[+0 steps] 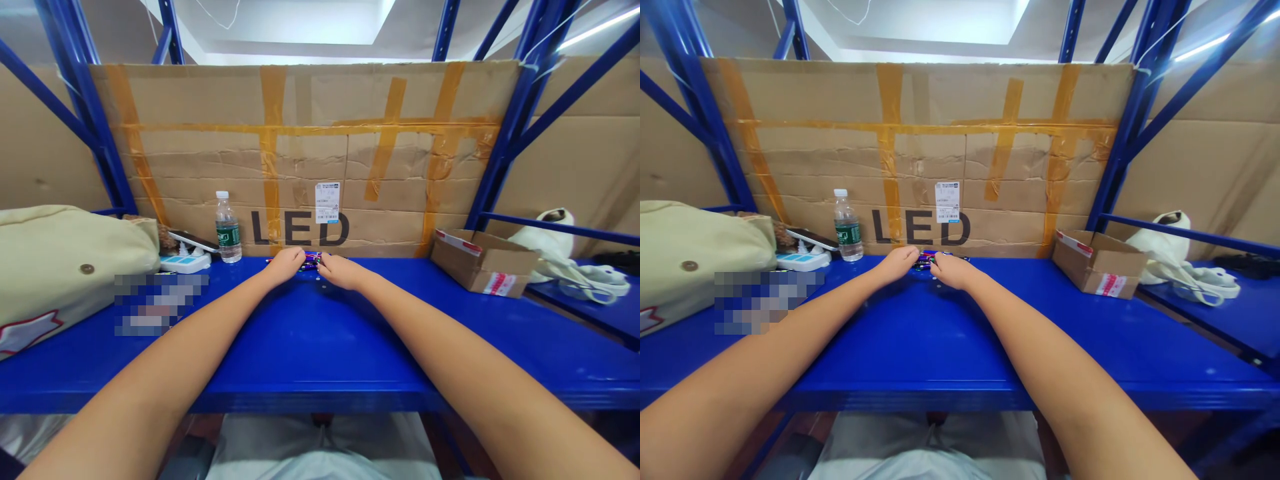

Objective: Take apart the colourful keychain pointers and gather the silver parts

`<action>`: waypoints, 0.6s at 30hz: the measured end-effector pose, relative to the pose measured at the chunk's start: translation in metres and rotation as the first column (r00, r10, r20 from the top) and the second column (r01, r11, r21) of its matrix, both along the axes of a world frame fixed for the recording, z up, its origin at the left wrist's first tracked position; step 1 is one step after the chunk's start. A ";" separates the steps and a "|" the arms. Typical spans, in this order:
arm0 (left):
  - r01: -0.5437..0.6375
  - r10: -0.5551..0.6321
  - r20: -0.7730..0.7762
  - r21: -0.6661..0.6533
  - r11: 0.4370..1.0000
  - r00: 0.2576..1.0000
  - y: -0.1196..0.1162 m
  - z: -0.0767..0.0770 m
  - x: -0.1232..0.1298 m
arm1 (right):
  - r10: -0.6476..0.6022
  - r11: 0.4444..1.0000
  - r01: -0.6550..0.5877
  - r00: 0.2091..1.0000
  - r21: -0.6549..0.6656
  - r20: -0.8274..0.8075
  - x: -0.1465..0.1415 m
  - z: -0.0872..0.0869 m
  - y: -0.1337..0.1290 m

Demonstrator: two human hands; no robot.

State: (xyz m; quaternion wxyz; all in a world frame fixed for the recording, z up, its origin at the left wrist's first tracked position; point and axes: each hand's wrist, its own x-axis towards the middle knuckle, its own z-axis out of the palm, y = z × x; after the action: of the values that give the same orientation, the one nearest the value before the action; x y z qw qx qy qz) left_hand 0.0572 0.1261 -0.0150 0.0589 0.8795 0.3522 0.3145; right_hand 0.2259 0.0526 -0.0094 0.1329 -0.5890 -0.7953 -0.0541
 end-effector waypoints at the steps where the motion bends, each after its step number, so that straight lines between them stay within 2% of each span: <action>1: 0.002 -0.002 -0.009 0.002 1.000 1.000 0.000 0.001 0.000 | 0.007 1.000 -0.007 1.000 -0.002 0.008 -0.001 0.001 0.000; 6: -0.022 0.031 -0.105 0.082 0.996 0.994 -0.001 0.002 -0.004 | 0.019 1.000 -0.020 0.999 -0.021 -0.042 -0.003 0.003 0.001; 9: -0.038 0.073 -0.184 0.190 0.981 0.980 -0.006 0.002 -0.005 | 0.019 1.000 -0.017 0.971 0.012 -0.236 -0.005 0.001 0.003; 11: -0.041 0.103 -0.239 0.251 0.967 0.966 -0.011 0.004 -0.005 | 0.040 0.997 -0.062 0.897 -0.035 -0.441 -0.007 0.000 0.003; 14: -0.066 0.154 -0.277 0.302 0.951 0.949 -0.019 0.008 -0.004 | 0.022 0.973 -0.181 0.696 -0.146 -0.717 -0.014 0.001 0.000; 16: -0.076 0.172 -0.282 0.321 0.944 0.944 -0.022 0.012 -0.003 | -0.008 0.963 -0.216 0.576 -0.162 -0.818 -0.019 0.002 -0.001; 18: -0.064 0.171 -0.298 0.338 0.939 0.939 -0.025 0.013 -0.003 | -0.033 0.967 -0.203 0.495 -0.152 -0.868 -0.020 0.004 0.001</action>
State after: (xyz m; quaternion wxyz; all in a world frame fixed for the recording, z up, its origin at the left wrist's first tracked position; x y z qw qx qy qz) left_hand 0.0541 0.1013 -0.0025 -0.1633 0.8938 0.3533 0.2227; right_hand 0.2057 0.0537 -0.0056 0.4446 -0.5079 -0.6504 0.3483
